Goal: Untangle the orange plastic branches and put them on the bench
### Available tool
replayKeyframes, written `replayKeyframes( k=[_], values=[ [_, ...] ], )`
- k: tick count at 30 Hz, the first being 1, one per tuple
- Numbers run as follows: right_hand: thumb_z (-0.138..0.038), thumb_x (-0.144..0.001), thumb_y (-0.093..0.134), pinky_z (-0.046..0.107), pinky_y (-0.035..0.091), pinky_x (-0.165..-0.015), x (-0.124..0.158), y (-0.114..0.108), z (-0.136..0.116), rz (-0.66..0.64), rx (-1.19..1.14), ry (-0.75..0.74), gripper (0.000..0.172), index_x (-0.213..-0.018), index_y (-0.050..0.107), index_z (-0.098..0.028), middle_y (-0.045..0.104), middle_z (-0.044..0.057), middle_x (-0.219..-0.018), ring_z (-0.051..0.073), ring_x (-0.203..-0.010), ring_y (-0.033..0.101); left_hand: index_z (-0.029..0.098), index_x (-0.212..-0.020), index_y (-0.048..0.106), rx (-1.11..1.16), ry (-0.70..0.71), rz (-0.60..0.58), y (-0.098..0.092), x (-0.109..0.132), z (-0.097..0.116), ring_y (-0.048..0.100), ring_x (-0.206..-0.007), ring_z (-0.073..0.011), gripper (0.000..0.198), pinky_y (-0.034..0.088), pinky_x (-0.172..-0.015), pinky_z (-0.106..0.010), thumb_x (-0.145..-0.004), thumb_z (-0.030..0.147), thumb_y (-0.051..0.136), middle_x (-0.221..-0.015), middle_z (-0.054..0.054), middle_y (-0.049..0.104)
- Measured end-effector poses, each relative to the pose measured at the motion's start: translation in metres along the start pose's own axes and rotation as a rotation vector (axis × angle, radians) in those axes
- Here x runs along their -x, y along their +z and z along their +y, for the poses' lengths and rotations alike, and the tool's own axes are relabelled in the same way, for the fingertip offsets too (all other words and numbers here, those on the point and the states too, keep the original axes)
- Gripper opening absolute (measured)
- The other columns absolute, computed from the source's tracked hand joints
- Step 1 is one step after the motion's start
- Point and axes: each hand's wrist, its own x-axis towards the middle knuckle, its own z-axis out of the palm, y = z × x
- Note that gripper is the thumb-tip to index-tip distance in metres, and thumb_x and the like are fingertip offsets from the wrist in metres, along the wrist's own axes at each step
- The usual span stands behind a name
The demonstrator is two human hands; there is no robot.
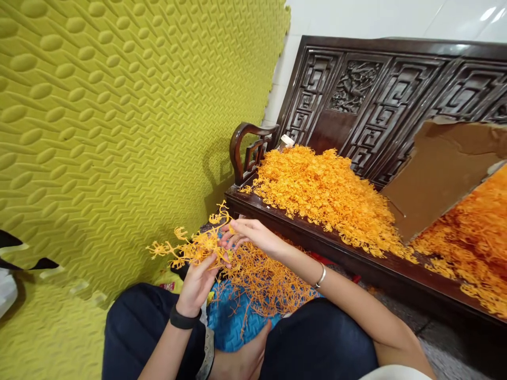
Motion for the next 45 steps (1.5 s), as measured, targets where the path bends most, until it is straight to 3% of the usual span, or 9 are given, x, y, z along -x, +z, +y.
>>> replayKeyframes(
  k=[4, 11, 17, 22, 32, 35, 39, 42, 45],
  values=[
    [-0.042, -0.075, 0.067, 0.026, 0.047, -0.064, -0.001, -0.005, 0.005, 0.016, -0.121, 0.049, 0.029, -0.08, 0.065, -0.013, 0.065, 0.004, -0.072, 0.012, -0.067, 0.061, 0.012, -0.081, 0.066, -0.126, 0.015, 0.0, -0.002, 0.001, -0.002, 0.057, -0.056, -0.0125, 0.023, 0.042, -0.05, -0.022, -0.066, 0.028, 0.074, -0.063, -0.002, 0.064],
    [-0.041, -0.075, 0.065, 0.023, 0.037, -0.049, 0.001, -0.03, 0.007, 0.104, -0.031, 0.008, 0.027, -0.073, 0.065, -0.015, 0.053, -0.003, -0.054, 0.007, -0.047, 0.048, 0.012, -0.075, 0.06, -0.252, 0.06, 0.237, -0.011, -0.002, -0.009, 0.047, -0.044, -0.0068, 0.034, 0.029, -0.041, -0.018, -0.059, 0.038, 0.076, -0.061, 0.001, 0.06],
    [-0.045, -0.075, 0.061, 0.023, 0.034, -0.049, 0.002, -0.04, 0.01, 0.292, 0.18, -0.051, 0.031, -0.066, 0.062, -0.016, 0.049, -0.003, -0.052, 0.009, -0.048, 0.044, 0.012, -0.065, 0.061, -0.377, 0.084, 0.204, -0.016, 0.003, -0.017, 0.047, -0.048, -0.0082, 0.027, 0.037, -0.05, -0.02, -0.063, 0.035, 0.075, -0.05, 0.004, 0.053],
    [-0.041, -0.077, 0.058, 0.024, 0.031, -0.05, 0.003, -0.047, 0.014, 0.489, 0.373, -0.151, 0.03, -0.06, 0.06, -0.016, 0.053, -0.001, -0.054, 0.01, -0.05, 0.043, 0.012, -0.065, 0.06, -0.415, 0.108, 0.2, -0.006, 0.009, -0.028, 0.04, -0.047, -0.0064, 0.025, 0.034, -0.047, -0.019, -0.067, 0.033, 0.072, -0.051, 0.005, 0.048],
    [-0.039, -0.079, 0.056, 0.029, 0.039, -0.063, 0.005, -0.06, 0.019, 0.691, 0.402, -0.231, 0.031, -0.057, 0.06, -0.018, 0.061, 0.002, -0.063, 0.016, -0.064, 0.054, 0.015, -0.062, 0.056, -0.352, 0.099, 0.209, 0.019, 0.005, -0.039, 0.035, -0.043, -0.0068, 0.027, 0.031, -0.042, -0.021, -0.066, 0.036, 0.073, -0.049, 0.007, 0.042],
    [-0.04, -0.077, 0.057, 0.027, 0.035, -0.054, 0.009, -0.092, 0.015, 0.917, 0.326, -0.289, 0.028, -0.059, 0.059, -0.018, 0.058, 0.002, -0.062, 0.013, -0.055, 0.047, 0.016, -0.063, 0.058, -0.316, 0.065, 0.303, 0.015, 0.014, -0.046, 0.039, -0.042, -0.0079, 0.03, 0.031, -0.04, -0.021, -0.06, 0.039, 0.077, -0.049, 0.006, 0.046],
    [-0.046, -0.075, 0.058, 0.025, 0.034, -0.05, 0.016, -0.162, 0.013, 1.262, 0.301, -0.424, 0.03, -0.069, 0.062, -0.017, 0.059, 0.003, -0.069, 0.01, -0.053, 0.044, 0.015, -0.067, 0.06, -0.316, -0.104, 0.339, -0.005, 0.029, -0.062, 0.035, -0.039, -0.0062, 0.035, 0.026, -0.037, -0.019, -0.054, 0.04, 0.081, -0.045, 0.008, 0.043],
    [-0.045, -0.073, 0.058, 0.03, 0.045, -0.065, 0.01, -0.202, 0.018, 1.275, 0.424, -0.329, 0.036, -0.087, 0.066, -0.013, 0.063, 0.007, -0.085, 0.015, -0.07, 0.055, 0.014, -0.066, 0.056, -0.365, -0.185, 0.271, -0.017, 0.032, -0.07, 0.029, -0.038, -0.0041, 0.037, 0.02, -0.037, -0.016, -0.056, 0.041, 0.08, -0.042, 0.01, 0.036],
    [-0.039, -0.071, 0.06, 0.038, 0.046, -0.084, -0.007, -0.225, 0.025, 1.209, 0.478, -0.2, 0.046, -0.106, 0.062, -0.009, 0.061, 0.015, -0.107, 0.022, -0.092, 0.058, 0.014, -0.065, 0.054, -0.409, -0.194, 0.196, -0.021, 0.03, -0.071, 0.027, -0.04, -0.0039, 0.038, 0.018, -0.039, -0.016, -0.061, 0.044, 0.077, -0.042, 0.01, 0.037]
  ],
)
